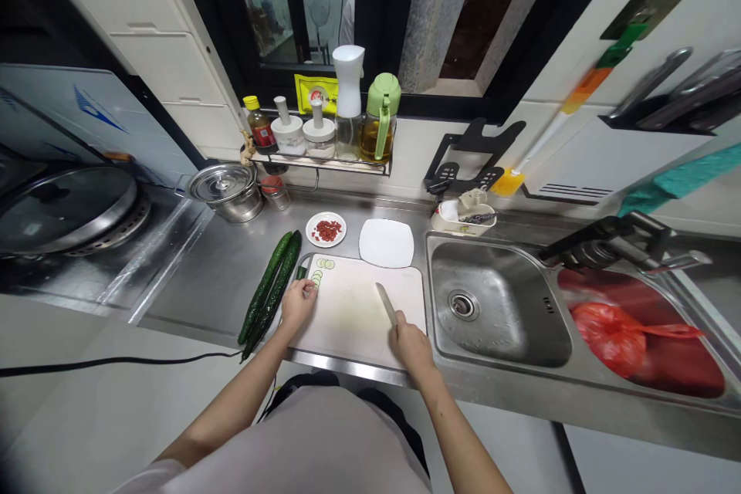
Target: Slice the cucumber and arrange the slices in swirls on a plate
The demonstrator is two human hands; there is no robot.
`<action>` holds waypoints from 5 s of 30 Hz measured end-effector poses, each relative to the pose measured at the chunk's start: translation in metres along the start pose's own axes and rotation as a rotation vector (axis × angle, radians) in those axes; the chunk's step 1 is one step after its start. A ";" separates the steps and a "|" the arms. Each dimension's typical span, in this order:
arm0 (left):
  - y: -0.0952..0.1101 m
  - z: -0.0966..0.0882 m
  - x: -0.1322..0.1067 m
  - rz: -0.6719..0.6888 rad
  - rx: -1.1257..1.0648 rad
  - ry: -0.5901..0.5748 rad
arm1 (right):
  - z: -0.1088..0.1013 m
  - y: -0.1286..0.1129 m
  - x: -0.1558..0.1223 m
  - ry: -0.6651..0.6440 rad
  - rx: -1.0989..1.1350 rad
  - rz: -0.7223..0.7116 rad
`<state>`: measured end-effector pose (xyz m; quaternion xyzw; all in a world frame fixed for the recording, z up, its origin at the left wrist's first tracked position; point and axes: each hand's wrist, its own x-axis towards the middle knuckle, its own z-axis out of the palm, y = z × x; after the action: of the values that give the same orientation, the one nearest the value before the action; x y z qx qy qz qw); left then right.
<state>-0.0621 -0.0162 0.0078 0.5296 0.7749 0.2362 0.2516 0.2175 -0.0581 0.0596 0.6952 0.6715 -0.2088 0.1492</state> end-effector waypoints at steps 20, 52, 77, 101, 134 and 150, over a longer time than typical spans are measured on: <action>0.049 0.016 0.079 0.165 0.346 -0.177 | -0.001 0.003 0.000 -0.014 0.031 0.011; 0.048 0.055 0.006 0.056 -0.115 -0.392 | -0.003 0.000 -0.007 0.014 0.018 0.001; 0.033 0.059 0.018 0.144 -0.034 -0.355 | 0.005 -0.020 -0.033 -0.041 -0.074 -0.214; 0.037 0.057 0.020 0.109 -0.020 -0.378 | 0.002 -0.027 -0.022 -0.141 -0.086 -0.234; 0.037 0.058 0.022 0.074 -0.017 -0.396 | -0.008 -0.034 -0.022 -0.145 -0.084 -0.238; 0.042 0.054 0.021 0.073 -0.027 -0.391 | 0.001 -0.026 -0.021 -0.127 -0.069 -0.227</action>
<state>-0.0046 0.0225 -0.0102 0.5898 0.6884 0.1482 0.3953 0.1911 -0.0752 0.0709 0.5947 0.7417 -0.2447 0.1905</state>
